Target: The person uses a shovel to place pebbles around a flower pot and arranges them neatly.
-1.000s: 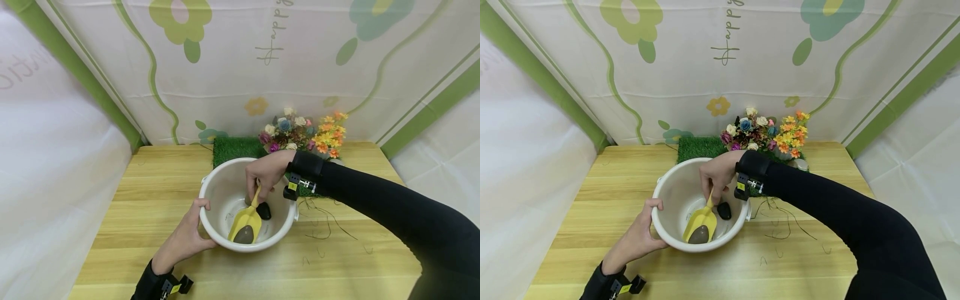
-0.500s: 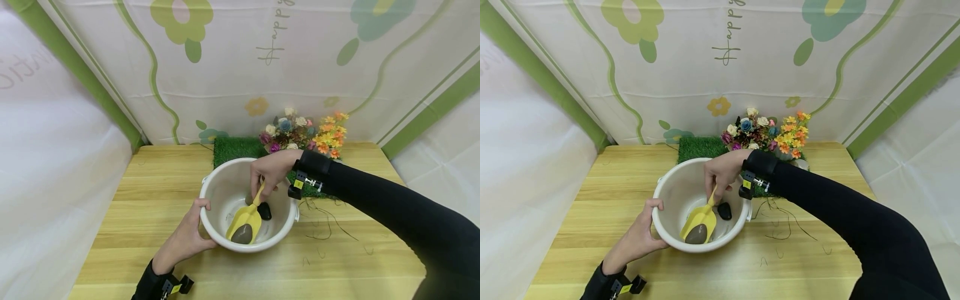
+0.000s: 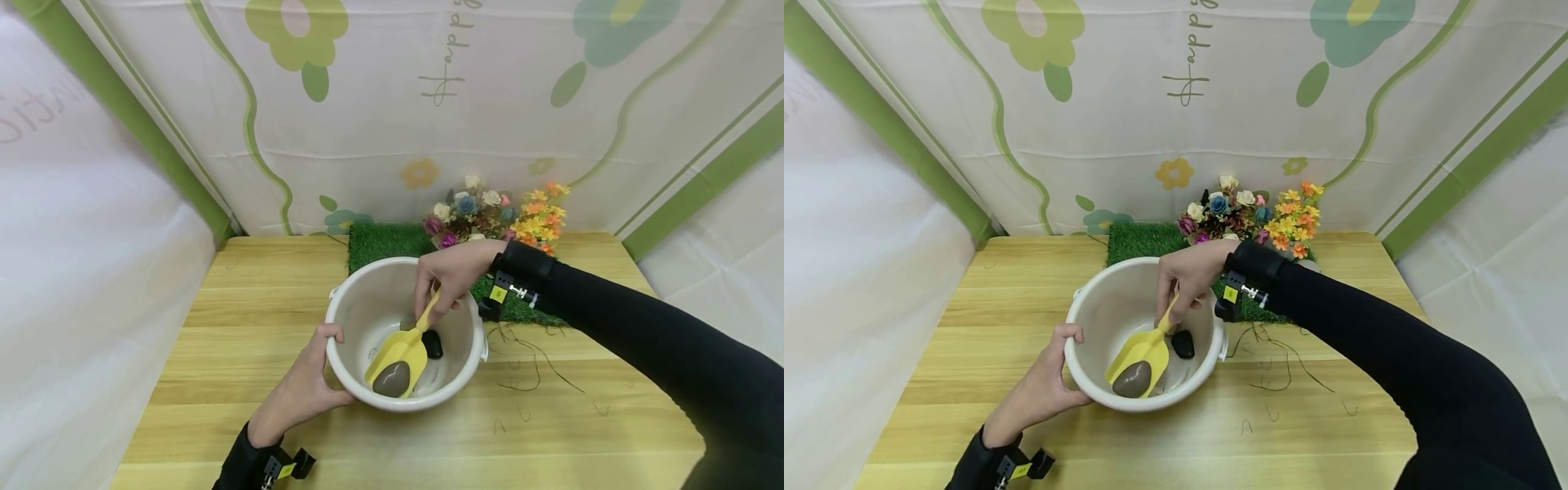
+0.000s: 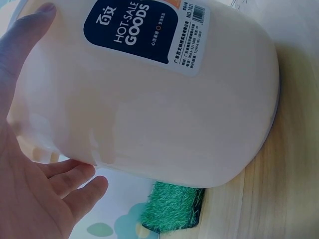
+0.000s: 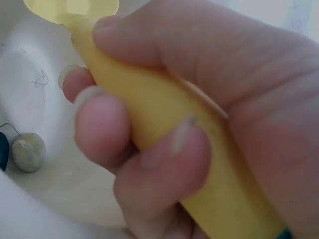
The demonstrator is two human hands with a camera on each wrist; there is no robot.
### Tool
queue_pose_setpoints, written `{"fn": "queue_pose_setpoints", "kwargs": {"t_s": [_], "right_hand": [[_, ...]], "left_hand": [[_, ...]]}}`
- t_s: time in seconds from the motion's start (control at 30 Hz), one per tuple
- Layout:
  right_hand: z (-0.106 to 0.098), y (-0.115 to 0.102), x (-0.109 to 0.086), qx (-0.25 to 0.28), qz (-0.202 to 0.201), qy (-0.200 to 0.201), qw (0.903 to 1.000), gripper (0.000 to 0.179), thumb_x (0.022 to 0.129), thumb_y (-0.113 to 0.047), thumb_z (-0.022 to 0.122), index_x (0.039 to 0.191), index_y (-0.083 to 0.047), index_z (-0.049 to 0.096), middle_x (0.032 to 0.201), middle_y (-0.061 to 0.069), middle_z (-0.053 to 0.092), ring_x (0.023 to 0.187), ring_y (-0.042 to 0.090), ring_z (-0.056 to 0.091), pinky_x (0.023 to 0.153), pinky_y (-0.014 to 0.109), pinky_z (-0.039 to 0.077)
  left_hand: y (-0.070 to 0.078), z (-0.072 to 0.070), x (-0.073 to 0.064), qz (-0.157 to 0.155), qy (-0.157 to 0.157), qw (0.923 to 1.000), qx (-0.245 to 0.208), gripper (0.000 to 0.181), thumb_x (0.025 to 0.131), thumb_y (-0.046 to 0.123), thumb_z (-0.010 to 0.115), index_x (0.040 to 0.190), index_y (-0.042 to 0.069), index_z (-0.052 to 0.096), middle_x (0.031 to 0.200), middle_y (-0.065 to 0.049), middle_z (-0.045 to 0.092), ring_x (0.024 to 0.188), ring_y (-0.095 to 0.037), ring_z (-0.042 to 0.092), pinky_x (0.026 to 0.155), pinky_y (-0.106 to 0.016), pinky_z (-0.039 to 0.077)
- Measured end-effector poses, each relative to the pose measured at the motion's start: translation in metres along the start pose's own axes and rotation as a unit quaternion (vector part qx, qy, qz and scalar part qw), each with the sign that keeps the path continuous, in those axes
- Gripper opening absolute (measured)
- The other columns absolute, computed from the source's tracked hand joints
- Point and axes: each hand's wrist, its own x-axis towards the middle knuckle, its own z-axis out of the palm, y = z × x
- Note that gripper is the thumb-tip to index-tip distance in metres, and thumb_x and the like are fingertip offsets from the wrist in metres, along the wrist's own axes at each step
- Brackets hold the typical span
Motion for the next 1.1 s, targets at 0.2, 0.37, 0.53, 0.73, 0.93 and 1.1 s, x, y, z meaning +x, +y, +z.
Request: {"fn": "queue_pose_setpoints", "kwargs": {"t_s": [0.2, 0.37, 0.53, 0.73, 0.93, 1.1], "right_hand": [[0.000, 0.004, -0.010, 0.025, 0.002, 0.018, 0.9995, 0.019, 0.086, -0.019, 0.064, 0.104, -0.019, 0.070, 0.083, -0.003, 0.068, 0.048, 0.028, 0.049, 0.045, 0.026, 0.043], [0.001, 0.006, -0.020, 0.050, -0.005, 0.035, 0.9981, 0.020, 0.087, -0.019, 0.064, 0.105, -0.017, 0.069, 0.082, 0.003, 0.068, 0.046, 0.026, 0.051, 0.044, 0.029, 0.045], [0.002, 0.008, -0.030, 0.057, -0.011, 0.050, 0.9971, 0.019, 0.088, -0.020, 0.062, 0.106, -0.018, 0.069, 0.080, 0.010, 0.067, 0.048, 0.029, 0.050, 0.042, 0.029, 0.043], [0.003, 0.012, -0.051, 0.059, -0.006, 0.086, 0.9945, 0.022, 0.090, -0.019, 0.059, 0.110, -0.017, 0.067, 0.078, 0.007, 0.066, 0.049, 0.027, 0.049, 0.044, 0.032, 0.044], [0.007, 0.016, -0.073, 0.061, 0.014, 0.138, 0.9884, 0.024, 0.089, -0.018, 0.060, 0.112, -0.017, 0.066, 0.078, 0.005, 0.066, 0.048, 0.022, 0.050, 0.044, 0.039, 0.045], [0.010, 0.022, -0.092, 0.047, 0.032, 0.176, 0.9828, 0.024, 0.090, -0.019, 0.058, 0.113, -0.018, 0.065, 0.077, 0.004, 0.065, 0.048, 0.022, 0.050, 0.043, 0.036, 0.045]], "left_hand": [[-0.001, 0.000, 0.001, 0.007, 0.000, 1.0000, 0.006, 0.076, 0.061, 0.040, 0.083, 0.108, 0.013, 0.030, 0.147, -0.008, 0.023, 0.122, -0.032, 0.039, 0.083, -0.047, 0.046], [-0.001, 0.000, 0.002, 0.009, -0.001, 1.0000, 0.004, 0.075, 0.061, 0.039, 0.083, 0.108, 0.011, 0.030, 0.146, -0.008, 0.024, 0.122, -0.031, 0.040, 0.084, -0.048, 0.045], [0.000, -0.001, 0.001, 0.010, 0.000, 0.9999, 0.006, 0.075, 0.062, 0.038, 0.082, 0.108, 0.009, 0.031, 0.146, -0.008, 0.024, 0.123, -0.030, 0.038, 0.087, -0.049, 0.043], [0.000, -0.001, 0.000, 0.009, 0.001, 1.0000, 0.004, 0.073, 0.062, 0.037, 0.083, 0.108, 0.017, 0.030, 0.147, -0.009, 0.023, 0.124, -0.031, 0.038, 0.087, -0.051, 0.042], [0.000, -0.001, 0.000, 0.011, 0.002, 0.9999, 0.003, 0.074, 0.061, 0.038, 0.083, 0.108, 0.016, 0.030, 0.146, -0.010, 0.024, 0.122, -0.032, 0.039, 0.085, -0.053, 0.043], [0.000, -0.001, -0.001, 0.012, 0.002, 0.9999, 0.003, 0.075, 0.060, 0.037, 0.084, 0.108, 0.016, 0.030, 0.148, -0.010, 0.021, 0.124, -0.032, 0.037, 0.087, -0.052, 0.042]]}}
